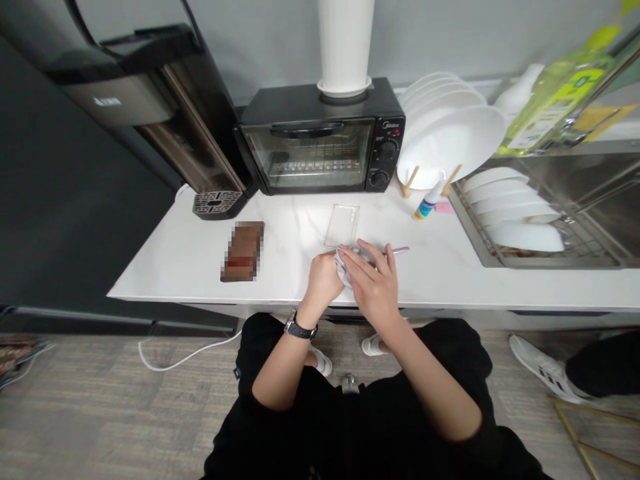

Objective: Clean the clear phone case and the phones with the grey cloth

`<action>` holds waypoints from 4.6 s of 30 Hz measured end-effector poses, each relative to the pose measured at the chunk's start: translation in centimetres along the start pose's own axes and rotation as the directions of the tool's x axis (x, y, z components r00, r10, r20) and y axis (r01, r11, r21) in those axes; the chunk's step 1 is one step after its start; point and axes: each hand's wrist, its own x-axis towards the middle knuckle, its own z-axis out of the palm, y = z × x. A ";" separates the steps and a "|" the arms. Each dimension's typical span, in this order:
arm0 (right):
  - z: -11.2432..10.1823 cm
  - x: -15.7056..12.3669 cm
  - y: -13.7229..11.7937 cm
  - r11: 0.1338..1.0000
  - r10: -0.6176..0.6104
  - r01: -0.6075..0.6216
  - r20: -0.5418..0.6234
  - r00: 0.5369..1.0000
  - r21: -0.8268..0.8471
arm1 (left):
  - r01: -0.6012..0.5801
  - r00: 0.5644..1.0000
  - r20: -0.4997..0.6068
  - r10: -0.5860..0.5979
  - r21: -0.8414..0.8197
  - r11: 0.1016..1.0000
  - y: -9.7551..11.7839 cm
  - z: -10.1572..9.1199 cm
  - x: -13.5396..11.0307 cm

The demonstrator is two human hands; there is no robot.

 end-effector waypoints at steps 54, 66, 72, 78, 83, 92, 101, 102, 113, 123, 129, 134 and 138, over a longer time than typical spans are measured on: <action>-1.3 -0.9 2.7 1.000 0.017 -0.017 -0.009 1.000 0.006 | 0.039 0.999 -0.013 -0.041 -0.142 0.989 0.6 0.0 0.1; -1.1 -1.1 2.9 0.999 0.031 -0.031 -0.012 0.999 0.027 | 0.035 0.999 -0.003 -0.036 -0.125 0.991 0.3 0.1 0.1; -1.3 -1.0 2.8 0.999 0.024 -0.023 -0.012 1.000 0.047 | 0.022 1.000 -0.012 -0.024 -0.134 0.991 0.3 0.1 0.0; -1.4 -1.0 2.7 0.998 0.024 -0.023 -0.010 1.000 0.057 | 0.020 1.000 -0.011 -0.021 -0.137 0.990 0.4 0.0 0.1; -1.7 -0.9 2.4 0.998 0.036 -0.036 -0.011 0.999 0.055 | 0.032 0.999 -0.002 -0.032 -0.137 0.990 0.6 -0.1 0.1; -0.3 0.1 0.1 0.999 0.022 -0.020 -0.035 0.999 0.048 | -0.013 1.000 -0.004 0.013 -0.053 0.999 -0.3 0.1 0.0; -3.0 -1.2 5.2 0.993 0.095 -0.098 -0.043 0.995 -0.071 | -0.014 1.000 -0.015 0.011 -0.205 0.979 0.3 0.2 0.1; -3.5 -1.3 5.9 0.990 0.111 -0.116 -0.059 0.992 -0.084 | -0.016 1.000 -0.015 0.013 -0.225 0.974 0.4 0.1 0.1; -1.6 -0.6 2.4 0.995 0.103 -0.103 -0.044 0.994 0.005 | 0.020 1.000 -0.011 -0.022 -0.155 0.988 0.3 0.2 0.2; -0.7 -0.2 1.4 0.998 0.040 -0.038 -0.040 0.998 0.049 | 0.078 0.997 0.000 -0.078 -0.090 0.993 0.2 0.1 0.4; -1.6 -0.5 3.3 0.997 0.076 -0.075 -0.065 0.995 0.026 | 0.065 0.998 0.008 -0.065 -0.208 0.976 0.2 0.2 0.1; -3.0 -1.3 6.0 0.989 0.141 -0.144 -0.118 0.983 -0.021 | 0.017 0.999 -0.023 -0.023 -0.252 0.968 -0.1 0.4 0.0; -3.2 -1.7 6.8 0.982 0.183 -0.188 -0.136 0.974 -0.024 | 0.017 0.999 -0.037 -0.027 -0.242 0.970 -0.2 0.6 0.1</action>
